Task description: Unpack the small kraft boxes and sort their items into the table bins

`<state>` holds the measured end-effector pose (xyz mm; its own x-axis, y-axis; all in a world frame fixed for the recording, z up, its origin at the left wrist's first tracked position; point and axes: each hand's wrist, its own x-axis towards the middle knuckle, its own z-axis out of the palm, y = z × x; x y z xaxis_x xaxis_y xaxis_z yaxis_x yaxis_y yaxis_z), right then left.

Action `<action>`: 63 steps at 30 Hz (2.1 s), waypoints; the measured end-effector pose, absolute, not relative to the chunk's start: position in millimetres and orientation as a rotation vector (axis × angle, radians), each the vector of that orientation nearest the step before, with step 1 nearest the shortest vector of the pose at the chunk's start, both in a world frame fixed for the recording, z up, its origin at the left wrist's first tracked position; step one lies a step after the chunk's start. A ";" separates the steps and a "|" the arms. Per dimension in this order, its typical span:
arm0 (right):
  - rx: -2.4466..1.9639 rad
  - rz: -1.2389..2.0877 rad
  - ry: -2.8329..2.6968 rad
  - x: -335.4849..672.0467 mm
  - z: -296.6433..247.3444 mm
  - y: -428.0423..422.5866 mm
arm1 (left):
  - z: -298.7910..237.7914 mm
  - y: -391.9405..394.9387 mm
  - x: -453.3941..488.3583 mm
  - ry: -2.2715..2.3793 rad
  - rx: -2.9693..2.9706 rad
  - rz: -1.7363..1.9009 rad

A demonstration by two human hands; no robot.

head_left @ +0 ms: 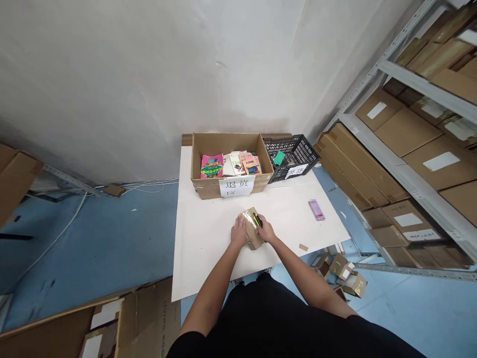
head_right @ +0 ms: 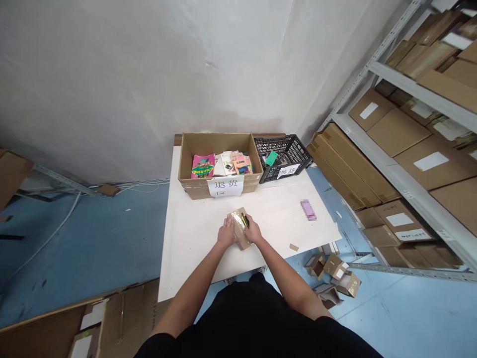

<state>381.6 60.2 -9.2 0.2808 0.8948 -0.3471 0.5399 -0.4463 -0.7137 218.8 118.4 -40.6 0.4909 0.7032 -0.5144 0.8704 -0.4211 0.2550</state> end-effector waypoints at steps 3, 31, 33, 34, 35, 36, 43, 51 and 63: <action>-2.158 0.885 -1.527 381.0 -6.1 81.2 | -39.3 117.3 231.7 1.333 2.171 -0.487; -2.275 1.123 -1.646 387.5 3.1 114.5 | -30.9 125.6 245.8 1.297 2.162 -0.575; -2.290 1.124 -1.683 388.0 3.4 104.1 | -30.3 125.6 244.4 1.295 2.178 -0.584; -2.294 1.144 -1.704 389.1 3.8 97.0 | -30.2 125.6 244.0 1.296 2.186 -0.582; -2.296 1.178 -1.723 390.6 4.1 88.5 | -30.2 125.6 243.9 1.297 2.192 -0.576; -2.298 1.219 -1.738 392.7 4.3 78.5 | -30.4 125.6 244.0 1.297 2.193 -0.574; -2.355 1.230 -1.752 416.5 -1.4 -19.9 | -29.4 126.7 246.7 1.312 2.192 -0.575; -2.428 1.037 -1.053 435.7 -21.9 -63.4 | -23.2 122.2 239.6 1.306 2.226 -0.460; -2.433 1.010 -0.857 404.3 -37.8 53.0 | -11.8 82.2 240.1 1.635 2.123 -0.745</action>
